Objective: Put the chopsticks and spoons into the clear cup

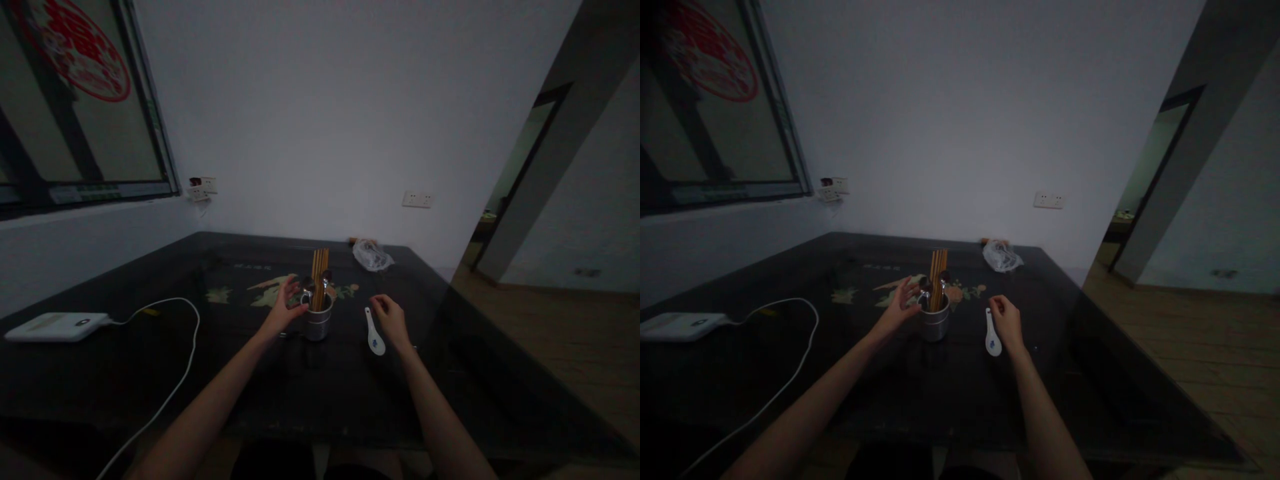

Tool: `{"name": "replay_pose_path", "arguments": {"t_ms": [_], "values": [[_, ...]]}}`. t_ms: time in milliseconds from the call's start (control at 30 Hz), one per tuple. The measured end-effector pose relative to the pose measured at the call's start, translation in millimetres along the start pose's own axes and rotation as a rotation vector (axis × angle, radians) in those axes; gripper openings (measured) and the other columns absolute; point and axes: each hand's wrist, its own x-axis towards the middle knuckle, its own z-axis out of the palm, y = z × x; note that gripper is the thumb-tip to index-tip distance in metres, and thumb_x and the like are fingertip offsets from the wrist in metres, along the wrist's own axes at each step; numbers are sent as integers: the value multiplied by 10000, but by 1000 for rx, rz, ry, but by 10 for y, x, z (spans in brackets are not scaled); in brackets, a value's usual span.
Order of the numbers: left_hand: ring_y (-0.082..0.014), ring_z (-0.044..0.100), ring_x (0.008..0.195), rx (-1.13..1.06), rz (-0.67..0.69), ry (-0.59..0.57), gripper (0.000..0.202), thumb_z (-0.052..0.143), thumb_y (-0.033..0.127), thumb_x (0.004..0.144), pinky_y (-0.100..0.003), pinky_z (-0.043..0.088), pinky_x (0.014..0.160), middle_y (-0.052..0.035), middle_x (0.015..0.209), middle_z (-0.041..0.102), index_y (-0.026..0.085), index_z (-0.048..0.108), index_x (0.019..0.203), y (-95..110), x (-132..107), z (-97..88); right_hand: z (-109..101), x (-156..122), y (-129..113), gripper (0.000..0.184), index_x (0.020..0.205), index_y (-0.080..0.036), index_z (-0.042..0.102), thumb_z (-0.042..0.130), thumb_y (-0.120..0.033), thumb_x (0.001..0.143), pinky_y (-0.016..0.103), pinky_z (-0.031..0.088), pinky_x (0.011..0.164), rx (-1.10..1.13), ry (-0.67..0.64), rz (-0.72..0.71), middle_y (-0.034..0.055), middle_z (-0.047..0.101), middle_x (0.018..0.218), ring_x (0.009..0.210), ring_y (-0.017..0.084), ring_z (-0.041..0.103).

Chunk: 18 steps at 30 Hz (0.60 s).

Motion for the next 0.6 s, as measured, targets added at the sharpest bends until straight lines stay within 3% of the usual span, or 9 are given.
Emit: {"name": "replay_pose_path", "arguments": {"t_ms": [167,400,467,600], "values": [[-266,437,1254,8,79,94,754,727,416,670,-448,370,1027,-130,1351,433,257,365,1313,83,53,-98,-1,6,17,323,802,-170,652,497,-453,786,289,443,596,-38,-8,4,66,675,700,640,203,619],[-244,477,1217,70,134,124,624,696,378,708,-409,403,1002,-109,1267,520,236,437,1257,191,-12,-53,-21,4,53,346,783,-169,667,472,-454,797,281,421,585,-104,-16,-6,67,680,693,646,206,620],[-241,486,1200,176,214,134,593,690,350,719,-419,391,1014,-99,1244,528,237,450,1249,281,-54,-62,-30,0,41,337,780,-170,665,473,-447,796,279,416,582,-109,-17,-5,64,678,692,645,204,621],[-230,497,1150,536,502,171,444,640,269,765,-426,356,1040,-72,1188,542,235,519,1191,504,-168,-67,-61,-8,18,322,762,-174,658,461,-426,802,276,409,583,-100,-27,9,50,666,658,628,197,618]]}}
